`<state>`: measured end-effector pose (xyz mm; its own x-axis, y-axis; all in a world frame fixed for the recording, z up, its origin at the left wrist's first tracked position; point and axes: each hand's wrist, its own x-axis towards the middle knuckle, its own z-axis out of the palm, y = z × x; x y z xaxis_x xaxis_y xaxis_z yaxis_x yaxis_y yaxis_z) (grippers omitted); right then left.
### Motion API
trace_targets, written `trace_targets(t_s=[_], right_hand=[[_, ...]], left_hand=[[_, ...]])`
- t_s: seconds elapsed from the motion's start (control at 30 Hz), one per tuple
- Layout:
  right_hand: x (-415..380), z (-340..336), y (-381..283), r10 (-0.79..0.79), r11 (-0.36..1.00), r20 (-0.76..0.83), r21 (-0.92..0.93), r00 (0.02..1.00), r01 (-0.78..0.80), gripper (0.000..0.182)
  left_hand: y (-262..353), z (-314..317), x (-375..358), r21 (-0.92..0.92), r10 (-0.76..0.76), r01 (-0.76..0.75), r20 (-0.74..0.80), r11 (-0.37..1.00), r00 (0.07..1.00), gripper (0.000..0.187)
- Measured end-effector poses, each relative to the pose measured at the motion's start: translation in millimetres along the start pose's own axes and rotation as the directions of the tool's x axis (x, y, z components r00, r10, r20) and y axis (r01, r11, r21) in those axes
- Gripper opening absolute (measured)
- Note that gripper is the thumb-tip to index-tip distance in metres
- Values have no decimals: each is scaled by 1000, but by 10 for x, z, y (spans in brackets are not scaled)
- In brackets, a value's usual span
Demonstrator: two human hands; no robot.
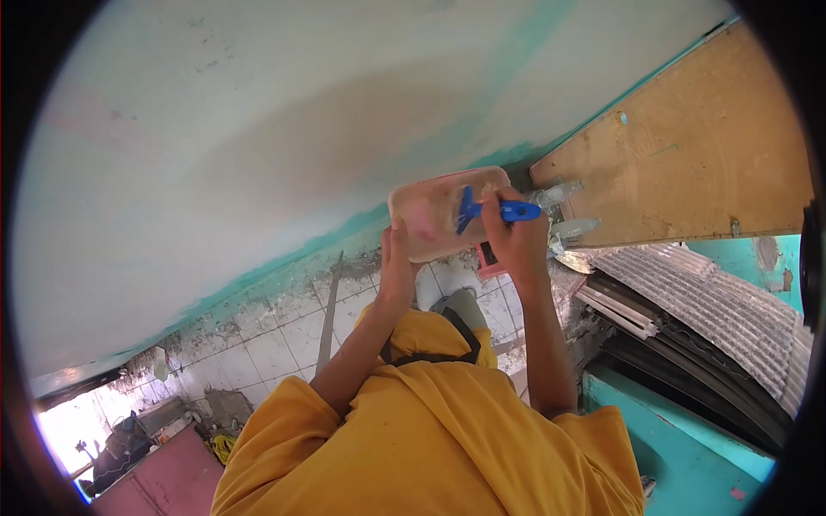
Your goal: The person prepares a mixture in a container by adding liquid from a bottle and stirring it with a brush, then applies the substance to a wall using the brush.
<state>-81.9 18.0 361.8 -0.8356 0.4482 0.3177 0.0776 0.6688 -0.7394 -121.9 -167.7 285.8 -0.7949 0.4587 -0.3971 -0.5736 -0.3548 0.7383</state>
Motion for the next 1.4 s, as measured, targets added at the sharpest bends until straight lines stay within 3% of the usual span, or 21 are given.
trace_targets(t_s=[0.07,0.17,0.37,0.47,0.57,0.67,0.77,0.87,1.0,1.07,1.2,1.27,1.4], right_hand=[[7,-25,23,-25,999,68,26,997,23,20],[24,-69,52,23,996,-9,-89,1000,-23,21],[2,-83,20,-60,998,2,-12,998,60,24],[31,-64,45,62,995,-123,-72,990,-72,23],[14,-52,51,-54,995,-29,-82,998,51,24],[67,-112,110,-19,988,-132,-154,991,-2,24],[80,-164,214,29,998,-186,-46,982,-38,23],[36,-191,217,-24,979,-102,-206,995,3,24],[-20,-59,118,23,996,-46,-90,999,-27,26],[13,24,104,-22,999,-92,-45,996,18,27],[-24,-9,90,39,987,-107,-152,994,-55,27],[2,37,80,-88,993,-20,-87,996,86,26],[14,70,78,-9,993,-54,-118,999,3,26]], left_hand=[[17,27,13,-19,8,-8,14,1000,1000,68],[-6,43,-3,-26,9,-9,24,1000,1000,70],[-53,49,29,-85,4,0,58,996,998,70],[-33,46,3,-73,-7,9,26,997,1000,71],[-82,50,28,-59,-13,15,36,998,999,71],[-69,18,38,-69,-10,11,5,998,1000,71],[-19,42,49,-97,-20,23,30,995,999,71],[-28,6,59,-82,-16,17,16,996,1000,71],[-92,-29,65,-47,-50,51,16,998,999,72],[-65,-15,36,-37,-82,82,-9,996,997,71],[-28,-69,73,-36,-24,25,22,999,999,70],[-69,-95,77,-17,-19,19,16,1000,1000,70],[-84,-117,107,-28,-42,42,-3,999,999,71]])
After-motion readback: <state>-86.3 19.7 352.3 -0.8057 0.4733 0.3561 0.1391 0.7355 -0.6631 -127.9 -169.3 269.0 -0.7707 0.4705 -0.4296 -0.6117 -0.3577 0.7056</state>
